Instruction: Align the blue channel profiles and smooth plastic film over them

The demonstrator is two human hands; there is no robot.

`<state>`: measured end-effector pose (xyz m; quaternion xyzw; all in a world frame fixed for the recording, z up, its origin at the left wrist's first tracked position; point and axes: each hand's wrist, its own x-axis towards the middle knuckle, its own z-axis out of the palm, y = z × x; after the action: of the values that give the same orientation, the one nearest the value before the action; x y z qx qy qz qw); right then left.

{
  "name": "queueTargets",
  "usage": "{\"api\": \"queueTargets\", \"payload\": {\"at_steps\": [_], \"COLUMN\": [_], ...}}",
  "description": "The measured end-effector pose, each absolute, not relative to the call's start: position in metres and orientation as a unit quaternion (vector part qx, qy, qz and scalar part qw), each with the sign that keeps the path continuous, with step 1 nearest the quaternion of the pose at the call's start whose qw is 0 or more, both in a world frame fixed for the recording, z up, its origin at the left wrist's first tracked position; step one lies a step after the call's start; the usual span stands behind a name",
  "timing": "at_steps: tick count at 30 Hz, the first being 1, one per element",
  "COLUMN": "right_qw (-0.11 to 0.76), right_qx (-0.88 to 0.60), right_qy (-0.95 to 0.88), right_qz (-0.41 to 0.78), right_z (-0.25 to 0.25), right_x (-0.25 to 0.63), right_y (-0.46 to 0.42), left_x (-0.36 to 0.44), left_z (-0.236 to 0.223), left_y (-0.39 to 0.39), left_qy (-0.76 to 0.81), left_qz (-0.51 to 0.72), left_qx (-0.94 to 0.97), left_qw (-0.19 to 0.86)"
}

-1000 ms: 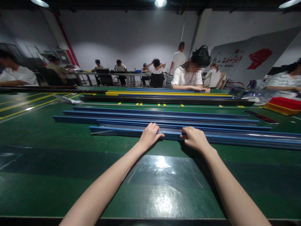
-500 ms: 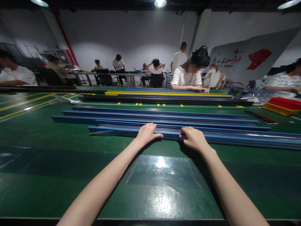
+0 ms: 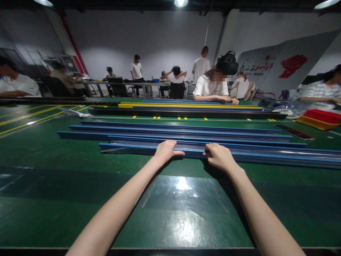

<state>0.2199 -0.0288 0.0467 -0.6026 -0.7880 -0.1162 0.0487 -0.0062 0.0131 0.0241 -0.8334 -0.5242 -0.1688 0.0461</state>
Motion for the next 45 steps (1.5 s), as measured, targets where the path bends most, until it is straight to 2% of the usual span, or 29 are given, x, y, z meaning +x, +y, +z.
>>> {"api": "queueTargets", "payload": {"at_steps": [10, 20, 23, 39, 45], "right_qw": [0.075, 0.212, 0.23, 0.144, 0.121], "right_qx": [-0.581, -0.512, -0.504, -0.537, -0.528], "right_qy": [-0.8, -0.826, -0.827, -0.823, -0.829], "right_qz": [-0.126, -0.107, -0.095, -0.117, -0.138], "right_z": [0.042, 0.023, 0.019, 0.021, 0.021], "right_x": [0.217, 0.195, 0.196, 0.192, 0.192], "right_y": [-0.03, -0.02, -0.015, -0.013, -0.015], "left_x": [-0.004, -0.005, -0.005, -0.006, -0.005], "left_z": [0.023, 0.019, 0.018, 0.008, 0.009], "left_y": [0.013, 0.014, 0.014, 0.013, 0.009], "left_qy": [-0.53, -0.513, -0.507, -0.472, -0.48], "left_qz": [-0.156, -0.157, -0.157, -0.18, -0.192], "left_qx": [-0.831, -0.838, -0.842, -0.85, -0.845], "left_qw": [0.063, 0.097, 0.099, 0.152, 0.137]}}
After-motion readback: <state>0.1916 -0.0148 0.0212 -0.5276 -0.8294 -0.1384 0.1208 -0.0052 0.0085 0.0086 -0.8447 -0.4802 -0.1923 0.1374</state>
